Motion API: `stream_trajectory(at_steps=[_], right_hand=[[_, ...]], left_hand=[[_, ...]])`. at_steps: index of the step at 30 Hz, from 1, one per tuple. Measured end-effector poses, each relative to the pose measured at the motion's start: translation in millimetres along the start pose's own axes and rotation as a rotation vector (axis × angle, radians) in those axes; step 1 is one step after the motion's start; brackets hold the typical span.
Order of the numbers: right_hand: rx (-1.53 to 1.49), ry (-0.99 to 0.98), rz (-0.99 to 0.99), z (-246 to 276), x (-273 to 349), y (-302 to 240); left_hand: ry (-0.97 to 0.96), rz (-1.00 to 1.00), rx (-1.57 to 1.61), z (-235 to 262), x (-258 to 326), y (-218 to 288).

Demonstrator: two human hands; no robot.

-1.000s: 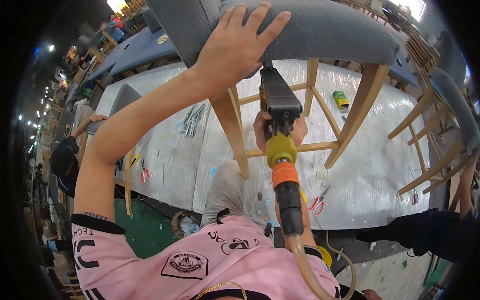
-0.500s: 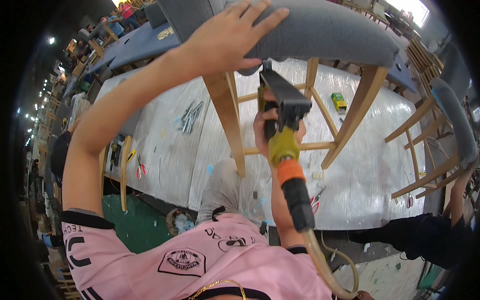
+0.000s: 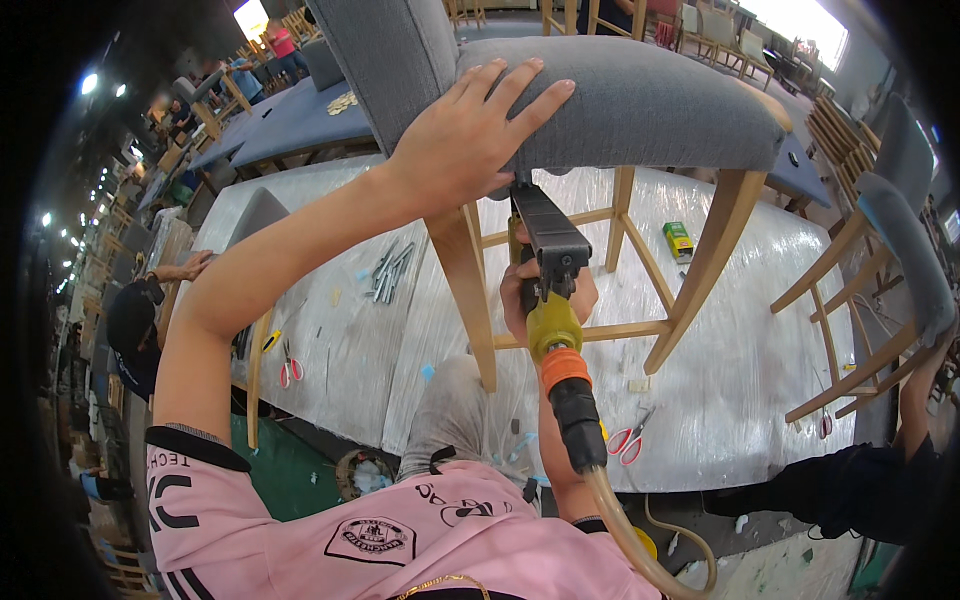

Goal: The person upholsters a wooden chair by pulling and tucking grey fabric over the seat and backrest. They use a staple gun to secure the fabric, a screwdriver to adjust edges, and scissors to trim excess material. The person repeatedly smooths and adjusts the fabric to ensure a tight fit.

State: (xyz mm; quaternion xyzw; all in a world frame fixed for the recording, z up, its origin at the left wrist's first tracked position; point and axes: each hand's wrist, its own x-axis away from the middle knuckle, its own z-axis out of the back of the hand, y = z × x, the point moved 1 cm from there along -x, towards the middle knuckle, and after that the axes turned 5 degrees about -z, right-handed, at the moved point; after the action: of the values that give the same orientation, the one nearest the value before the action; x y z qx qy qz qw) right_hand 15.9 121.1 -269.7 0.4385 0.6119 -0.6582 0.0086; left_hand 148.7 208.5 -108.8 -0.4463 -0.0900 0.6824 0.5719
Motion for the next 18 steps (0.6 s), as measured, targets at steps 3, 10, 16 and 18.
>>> stream_trajectory(at_steps=[3, 10, 16, 18], right_hand=[[0.084, 0.012, 0.145, -1, -2, -1], [-0.007, 0.103, 0.279, -10, -18, -12], [0.036, 0.026, 0.264, -5, -8, -10], [0.113, -0.009, 0.290, -6, -7, -8]], left_hand=[[0.014, -0.006, -0.028, -1, 1, 0], [-0.048, -0.038, 0.072, 7, 1, -9], [-0.080, 0.022, 0.058, 6, 6, -23], [-0.100, 0.049, 0.038, 6, 11, -19]])
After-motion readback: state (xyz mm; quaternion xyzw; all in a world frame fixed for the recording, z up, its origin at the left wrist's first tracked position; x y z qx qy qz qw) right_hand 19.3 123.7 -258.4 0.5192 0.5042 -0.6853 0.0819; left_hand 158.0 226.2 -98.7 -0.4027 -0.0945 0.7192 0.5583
